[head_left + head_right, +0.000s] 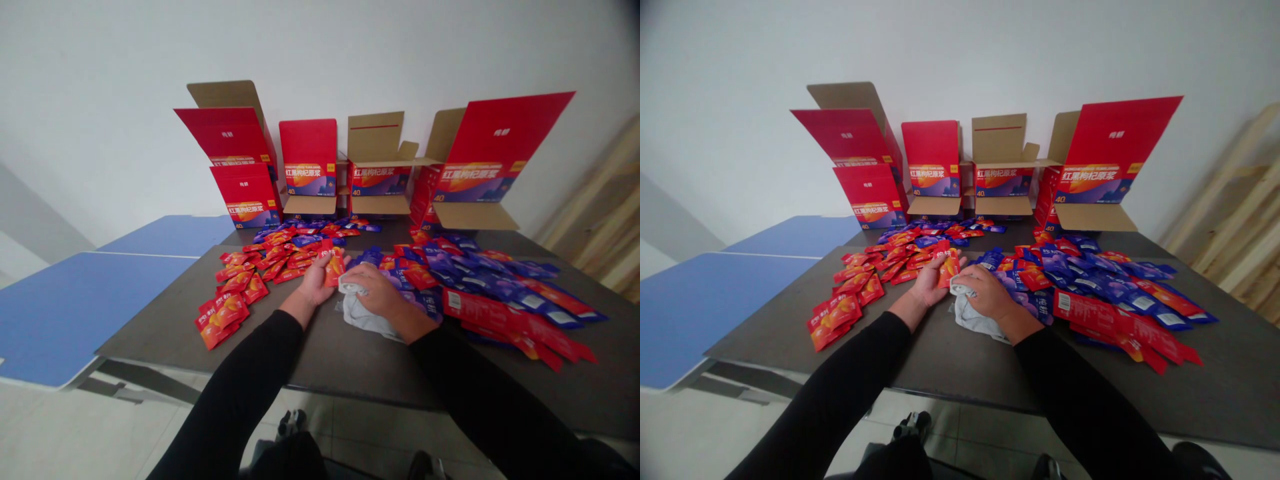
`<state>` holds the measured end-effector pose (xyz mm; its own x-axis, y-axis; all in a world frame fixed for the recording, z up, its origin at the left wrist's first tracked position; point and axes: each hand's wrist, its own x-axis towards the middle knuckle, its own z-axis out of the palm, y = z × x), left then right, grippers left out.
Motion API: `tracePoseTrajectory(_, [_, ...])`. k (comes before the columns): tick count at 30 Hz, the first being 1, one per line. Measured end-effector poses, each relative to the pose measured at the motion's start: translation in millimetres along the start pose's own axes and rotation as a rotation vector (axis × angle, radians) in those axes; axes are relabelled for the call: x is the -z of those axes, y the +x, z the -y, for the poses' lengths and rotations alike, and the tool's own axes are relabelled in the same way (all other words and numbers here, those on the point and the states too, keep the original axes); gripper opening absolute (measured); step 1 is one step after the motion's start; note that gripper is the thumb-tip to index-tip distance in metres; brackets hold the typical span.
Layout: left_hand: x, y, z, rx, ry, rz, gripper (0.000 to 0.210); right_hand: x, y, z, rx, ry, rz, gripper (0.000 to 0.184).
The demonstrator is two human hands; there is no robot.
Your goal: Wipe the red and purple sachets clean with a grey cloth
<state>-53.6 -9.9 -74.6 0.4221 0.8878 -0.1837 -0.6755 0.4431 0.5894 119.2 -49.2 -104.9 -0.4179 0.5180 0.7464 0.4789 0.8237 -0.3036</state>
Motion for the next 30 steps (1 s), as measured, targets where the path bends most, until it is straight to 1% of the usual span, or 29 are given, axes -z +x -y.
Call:
tracePoseTrajectory(2, [-0.1,-0.6,2.5,0.039,0.033,0.036,0.033,-2.4,0.2,1.5,0.046,0.017,0.089,0.037])
tracePoseTrajectory(3, [-0.1,-1.1,3.7,0.054,0.054,0.062,0.034,-3.4,0.3,1.6,0.05,0.017,0.106,0.037])
tracePoseTrajectory(6, [0.4,-3.4,6.9,0.061,0.12,0.138,0.034,-5.0,0.2,-0.1,0.017,0.004,0.084,0.04])
tracePoseTrajectory(8, [1.0,-5.2,9.0,0.063,0.158,0.173,0.03,-5.1,-0.3,-2.0,-0.026,-0.007,0.035,0.043])
tracePoseTrajectory(12, [1.9,-9.4,13.8,0.061,0.228,0.221,0.018,-3.7,-0.5,-6.1,-0.156,-0.044,-0.109,0.05])
tracePoseTrajectory(14, [1.0,-11.9,15.7,0.062,0.268,0.249,0.018,-2.4,0.2,-7.7,-0.219,-0.063,-0.174,0.049])
tracePoseTrajectory(17, [-0.5,-15.0,17.0,0.087,0.325,0.269,0.025,-0.4,2.0,-9.8,-0.301,-0.097,-0.257,0.042])
tracePoseTrajectory(21, [2.4,-15.5,16.2,0.15,0.381,0.241,0.025,2.1,3.5,-14.6,-0.396,-0.131,-0.355,0.034])
tracePoseTrajectory(25, [7.2,-13.1,13.9,0.211,0.4,0.223,0.027,5.2,4.6,-22.4,-0.498,-0.157,-0.479,0.024])
tracePoseTrajectory(28, [6.7,-10.3,9.7,0.255,0.318,0.194,0.03,7.4,5.4,-24.9,-0.528,-0.172,-0.548,0.022])
tracePoseTrajectory(30, [5.6,-7.9,5.8,0.28,0.222,0.173,0.039,7.7,5.4,-22.4,-0.493,-0.168,-0.547,0.024])
